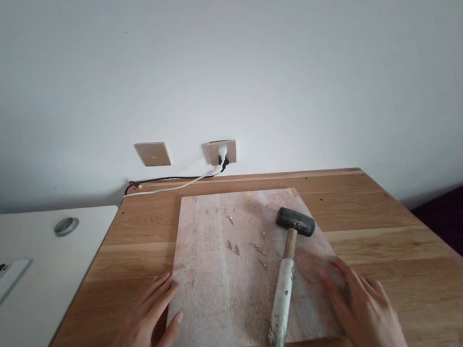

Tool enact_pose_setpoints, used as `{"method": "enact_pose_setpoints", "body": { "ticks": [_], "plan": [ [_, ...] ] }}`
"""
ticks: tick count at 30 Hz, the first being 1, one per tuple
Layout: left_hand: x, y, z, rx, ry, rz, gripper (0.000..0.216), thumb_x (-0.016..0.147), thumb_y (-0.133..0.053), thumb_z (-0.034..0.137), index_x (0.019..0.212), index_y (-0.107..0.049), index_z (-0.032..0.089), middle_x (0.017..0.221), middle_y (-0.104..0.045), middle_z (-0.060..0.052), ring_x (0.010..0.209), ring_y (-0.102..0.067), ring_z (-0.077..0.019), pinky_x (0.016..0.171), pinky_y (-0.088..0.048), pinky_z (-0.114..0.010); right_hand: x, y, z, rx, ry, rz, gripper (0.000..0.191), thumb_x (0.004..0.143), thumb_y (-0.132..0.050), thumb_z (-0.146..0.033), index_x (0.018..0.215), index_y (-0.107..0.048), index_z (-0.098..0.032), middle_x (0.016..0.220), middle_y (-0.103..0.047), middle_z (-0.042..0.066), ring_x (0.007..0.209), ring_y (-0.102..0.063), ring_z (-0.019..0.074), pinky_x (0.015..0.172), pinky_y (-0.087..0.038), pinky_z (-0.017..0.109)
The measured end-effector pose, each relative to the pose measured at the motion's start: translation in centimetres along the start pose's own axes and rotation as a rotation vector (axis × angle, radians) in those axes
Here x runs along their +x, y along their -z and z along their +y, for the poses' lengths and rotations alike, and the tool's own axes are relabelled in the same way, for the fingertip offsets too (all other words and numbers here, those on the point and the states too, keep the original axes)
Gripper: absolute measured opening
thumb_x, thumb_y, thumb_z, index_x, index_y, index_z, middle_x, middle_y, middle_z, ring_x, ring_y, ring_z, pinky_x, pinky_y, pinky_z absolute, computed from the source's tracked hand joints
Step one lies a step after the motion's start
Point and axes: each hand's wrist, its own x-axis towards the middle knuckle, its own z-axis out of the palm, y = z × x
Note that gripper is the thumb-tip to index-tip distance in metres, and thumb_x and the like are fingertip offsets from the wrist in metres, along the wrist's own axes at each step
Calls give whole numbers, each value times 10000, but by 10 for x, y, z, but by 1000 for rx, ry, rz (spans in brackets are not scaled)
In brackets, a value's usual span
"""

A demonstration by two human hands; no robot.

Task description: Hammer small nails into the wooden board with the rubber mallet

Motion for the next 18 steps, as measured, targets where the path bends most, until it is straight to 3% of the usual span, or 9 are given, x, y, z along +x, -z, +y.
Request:
{"method": "enact_pose_setpoints", "body": {
  "ticks": [9,18],
  "plan": [
    [16,-9,1,83,-86,-40,432,1015,-603,396,1390,-643,185,1447,-689,-153,1346,-658,-339,1055,-632,-463,-5,-5,19,8,96,51,571,1051,-380,-616,1294,-654,-179,1166,-782,156,1002,-718,342,857,-604,479],
    [22,-12,-1,107,-137,34,377,1049,-552,380,1361,-656,196,1381,-735,-122,1268,-715,-289,1018,-640,-385,-6,-7,22,62,148,95,540,1064,-407,-613,1284,-644,-181,1266,-752,157,1105,-693,349,939,-578,506]
  ]
}}
